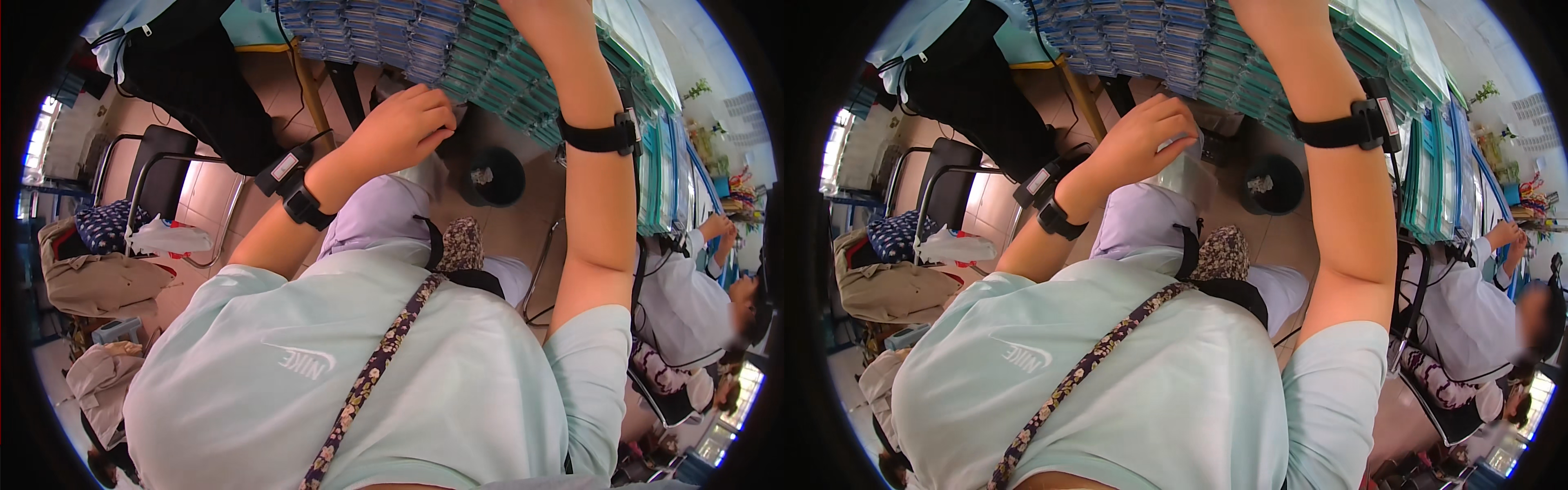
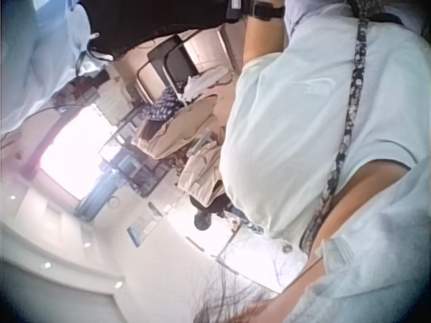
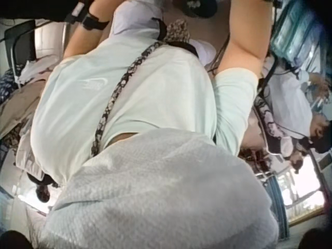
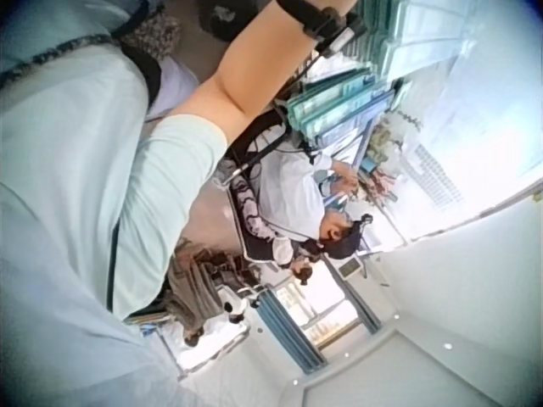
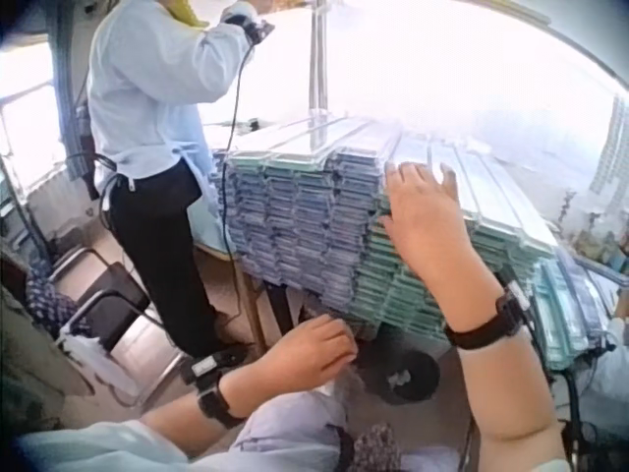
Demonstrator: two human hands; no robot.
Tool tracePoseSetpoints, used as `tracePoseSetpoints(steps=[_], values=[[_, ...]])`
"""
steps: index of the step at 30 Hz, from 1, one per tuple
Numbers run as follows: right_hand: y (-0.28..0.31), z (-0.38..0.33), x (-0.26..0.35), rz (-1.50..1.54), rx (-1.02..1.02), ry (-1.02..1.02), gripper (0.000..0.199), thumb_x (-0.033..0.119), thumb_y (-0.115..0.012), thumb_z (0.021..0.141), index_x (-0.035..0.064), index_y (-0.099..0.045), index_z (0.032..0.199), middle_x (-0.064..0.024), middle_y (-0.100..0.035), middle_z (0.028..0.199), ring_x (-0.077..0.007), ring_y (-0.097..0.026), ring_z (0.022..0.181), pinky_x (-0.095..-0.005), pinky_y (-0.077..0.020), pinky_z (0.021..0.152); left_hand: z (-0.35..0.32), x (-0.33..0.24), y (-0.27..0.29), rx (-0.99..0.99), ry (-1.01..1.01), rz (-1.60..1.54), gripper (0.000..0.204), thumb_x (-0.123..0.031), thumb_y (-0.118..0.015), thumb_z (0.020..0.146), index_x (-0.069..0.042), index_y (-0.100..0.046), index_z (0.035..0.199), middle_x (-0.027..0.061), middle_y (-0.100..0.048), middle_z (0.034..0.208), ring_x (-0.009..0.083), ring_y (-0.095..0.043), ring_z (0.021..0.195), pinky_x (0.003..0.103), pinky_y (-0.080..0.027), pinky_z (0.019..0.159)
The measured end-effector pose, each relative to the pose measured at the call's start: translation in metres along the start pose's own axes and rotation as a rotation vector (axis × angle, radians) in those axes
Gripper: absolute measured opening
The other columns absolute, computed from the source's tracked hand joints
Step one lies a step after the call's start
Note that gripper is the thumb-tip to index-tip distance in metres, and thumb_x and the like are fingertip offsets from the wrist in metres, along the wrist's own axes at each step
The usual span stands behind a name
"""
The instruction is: Sorting and placing long teal spirit levels or measuring tools into plastic sleeves for packaging.
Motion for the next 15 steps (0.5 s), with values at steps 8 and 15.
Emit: tracePoseSetpoints(steps=[8, 15], values=[[0.022, 0.001, -0.004, 0.079, -0.141, 0.018, 0.021, 0.003, -0.058, 0.081, 0.0045, -0.059, 0.102, -0.0143, -0.059, 0.099, -0.029, -0.058, 0.099, -0.0492, -0.0322, 0.104, -0.008, 0.003, 0.013, 0.002, 0.032, 0.017, 0.011, -0.004, -0.067, 0.078, -0.005, -0.06, 0.086, 0.0076, -0.058, 0.088, 0.0293, -0.054, 0.084, 0.038, -0.046, 0.074], [0.078, 0.01, -0.034, 0.289, -0.522, -0.07, 0.018, 0.005, -0.058, 0.085, -0.0012, -0.054, 0.101, -0.0182, -0.057, 0.098, -0.0371, -0.057, 0.091, -0.0423, -0.0477, 0.083, -0.003, -0.003, 0.018, -0.008, 0.005, 0.004, 0.009, -0.005, -0.066, 0.079, -0.005, -0.059, 0.085, 0.0074, -0.059, 0.087, 0.0289, -0.054, 0.083, 0.038, -0.045, 0.073]])
Point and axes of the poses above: each hand's wrist, its own z-axis towards the middle knuckle, its own y-axis out of the back of the hand, x = y × z, the point moved 7 cm from there along z, towards the middle knuckle
